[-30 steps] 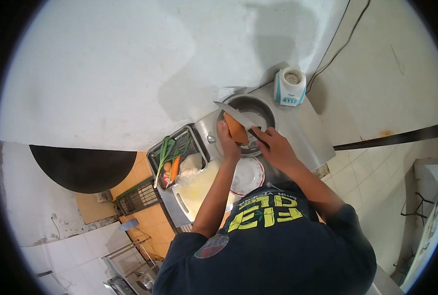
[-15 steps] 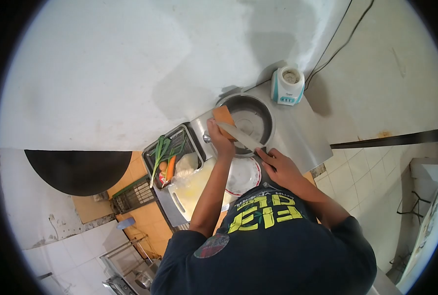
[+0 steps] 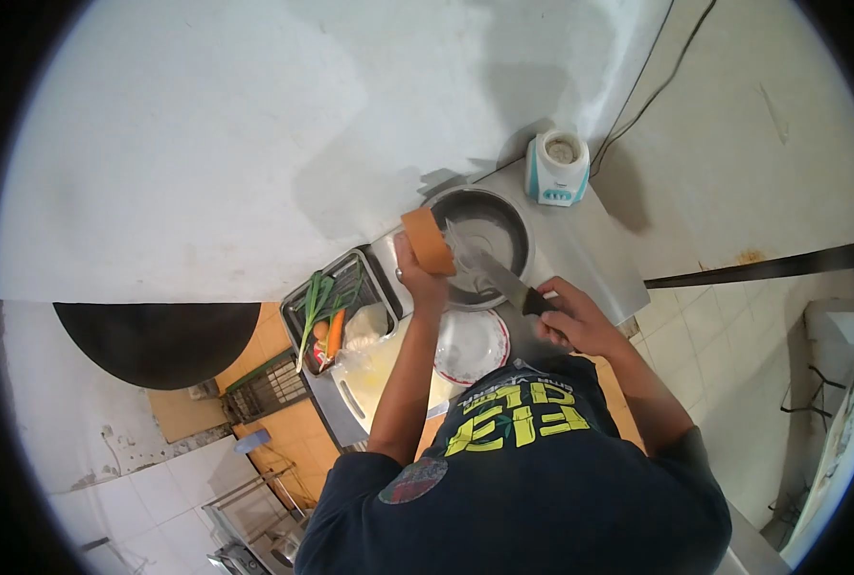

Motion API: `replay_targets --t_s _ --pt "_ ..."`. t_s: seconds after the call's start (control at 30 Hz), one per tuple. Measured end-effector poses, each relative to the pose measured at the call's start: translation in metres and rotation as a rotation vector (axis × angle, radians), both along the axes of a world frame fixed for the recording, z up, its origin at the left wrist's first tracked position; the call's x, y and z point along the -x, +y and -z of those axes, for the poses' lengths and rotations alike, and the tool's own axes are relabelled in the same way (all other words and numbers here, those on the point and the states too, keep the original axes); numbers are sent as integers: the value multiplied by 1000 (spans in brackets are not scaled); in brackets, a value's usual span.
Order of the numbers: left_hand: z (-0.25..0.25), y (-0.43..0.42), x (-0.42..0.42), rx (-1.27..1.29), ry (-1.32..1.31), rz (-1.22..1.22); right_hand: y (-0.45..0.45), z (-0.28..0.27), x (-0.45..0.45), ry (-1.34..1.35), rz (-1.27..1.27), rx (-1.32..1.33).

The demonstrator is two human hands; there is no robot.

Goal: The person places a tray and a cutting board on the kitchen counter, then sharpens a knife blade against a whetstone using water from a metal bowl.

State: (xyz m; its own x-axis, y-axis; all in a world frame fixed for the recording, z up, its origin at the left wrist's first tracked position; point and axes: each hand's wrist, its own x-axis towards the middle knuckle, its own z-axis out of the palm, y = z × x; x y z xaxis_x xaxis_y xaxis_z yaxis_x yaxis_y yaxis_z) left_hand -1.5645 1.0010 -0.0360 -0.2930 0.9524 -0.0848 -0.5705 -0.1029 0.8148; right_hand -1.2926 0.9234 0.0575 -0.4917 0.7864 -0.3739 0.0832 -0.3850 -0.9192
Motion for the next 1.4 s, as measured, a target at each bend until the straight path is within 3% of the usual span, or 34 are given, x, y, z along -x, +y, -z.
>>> replay_targets --t_s 0.07,0.2,0.4,0.5,1.0,1.1,1.2,1.3,1.4 --pt "-4 -6 -8 34 -29 22 15 12 23 191 83 67" --pt "-10 -18 -22 71 -38 60 50 21 62 209 90 95" --pt "5 -23 -20 75 -110 66 67 33 90 11 38 29" --pt "-11 -21 -28 75 -121 -8 64 36 83 44 -31 52" --pt "13 -14 -7 94 -31 -2 26 -19 -3 -286 -250 333" --pt "10 -14 0 8 -113 71 24 -22 -14 -384 -209 175" --pt "15 -10 2 20 -65 55 21 5 -4 -406 45 -189" --pt "8 -13 -8 39 -69 52 26 11 33 -764 140 -519" --pt "10 -17 -18 105 -119 55 31 -5 67 -665 154 -606"
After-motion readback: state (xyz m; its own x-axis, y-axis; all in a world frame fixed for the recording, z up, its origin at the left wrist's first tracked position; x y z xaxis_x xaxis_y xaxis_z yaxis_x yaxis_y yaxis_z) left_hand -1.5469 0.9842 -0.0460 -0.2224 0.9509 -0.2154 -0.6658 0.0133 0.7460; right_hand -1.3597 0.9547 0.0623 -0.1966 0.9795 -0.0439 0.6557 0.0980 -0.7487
